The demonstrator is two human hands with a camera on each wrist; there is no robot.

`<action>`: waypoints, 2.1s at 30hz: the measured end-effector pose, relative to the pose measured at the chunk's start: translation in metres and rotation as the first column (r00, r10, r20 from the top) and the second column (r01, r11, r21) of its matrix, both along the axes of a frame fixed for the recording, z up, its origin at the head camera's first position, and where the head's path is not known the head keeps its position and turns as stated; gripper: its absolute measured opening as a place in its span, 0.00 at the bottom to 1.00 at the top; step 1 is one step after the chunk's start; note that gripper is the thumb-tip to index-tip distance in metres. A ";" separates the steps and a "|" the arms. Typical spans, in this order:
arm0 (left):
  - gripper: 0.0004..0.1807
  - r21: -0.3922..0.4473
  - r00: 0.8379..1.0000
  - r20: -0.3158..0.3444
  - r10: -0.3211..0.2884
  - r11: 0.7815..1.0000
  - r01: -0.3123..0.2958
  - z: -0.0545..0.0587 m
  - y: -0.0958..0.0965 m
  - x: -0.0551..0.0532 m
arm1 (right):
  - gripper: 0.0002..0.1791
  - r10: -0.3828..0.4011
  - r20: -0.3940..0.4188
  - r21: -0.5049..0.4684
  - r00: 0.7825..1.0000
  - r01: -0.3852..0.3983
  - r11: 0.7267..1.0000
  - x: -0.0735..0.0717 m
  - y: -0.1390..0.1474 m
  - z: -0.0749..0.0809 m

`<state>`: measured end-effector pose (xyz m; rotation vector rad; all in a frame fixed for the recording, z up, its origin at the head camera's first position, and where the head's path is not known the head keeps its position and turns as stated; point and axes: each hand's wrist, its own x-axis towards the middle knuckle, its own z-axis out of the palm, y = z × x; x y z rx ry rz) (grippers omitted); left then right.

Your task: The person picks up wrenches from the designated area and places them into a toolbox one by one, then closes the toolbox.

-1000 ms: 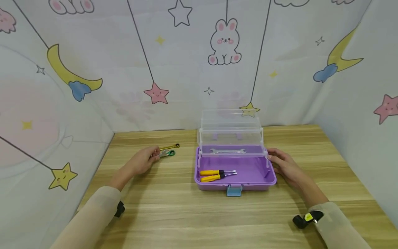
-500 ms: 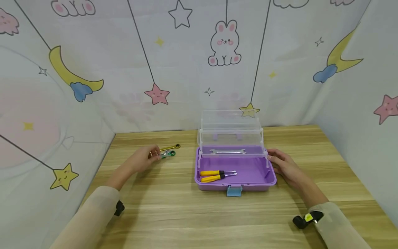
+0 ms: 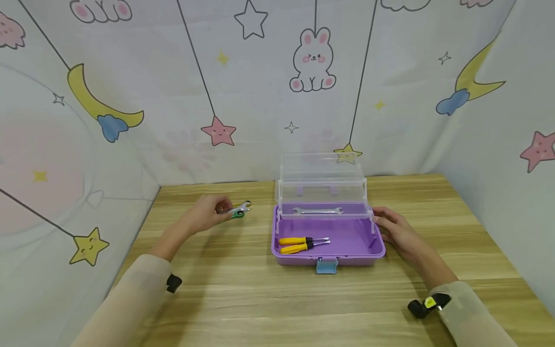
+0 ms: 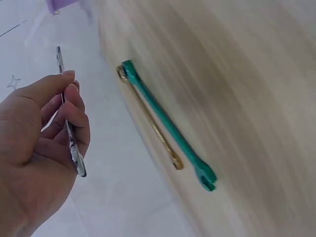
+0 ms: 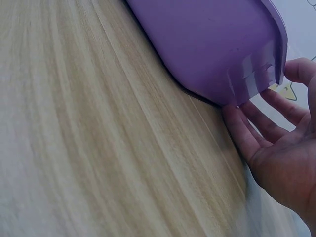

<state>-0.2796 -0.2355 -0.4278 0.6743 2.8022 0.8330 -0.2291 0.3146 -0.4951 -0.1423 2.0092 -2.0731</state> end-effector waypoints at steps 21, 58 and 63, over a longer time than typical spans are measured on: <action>0.03 0.078 0.999 -0.031 -0.043 0.996 0.046 0.026 0.025 -0.001 | 0.12 -0.016 0.004 -0.005 1.000 0.016 1.000 0.000 -0.002 0.004; 0.06 0.190 0.967 -0.148 -0.210 0.953 0.236 0.058 0.127 -0.009 | 0.11 -0.012 0.008 -0.037 1.000 0.012 0.999 0.002 -0.001 0.003; 0.06 0.175 0.956 -0.160 -0.244 0.947 0.271 0.056 0.142 -0.011 | 0.13 -0.011 0.007 -0.036 1.000 0.011 0.999 0.002 -0.002 0.004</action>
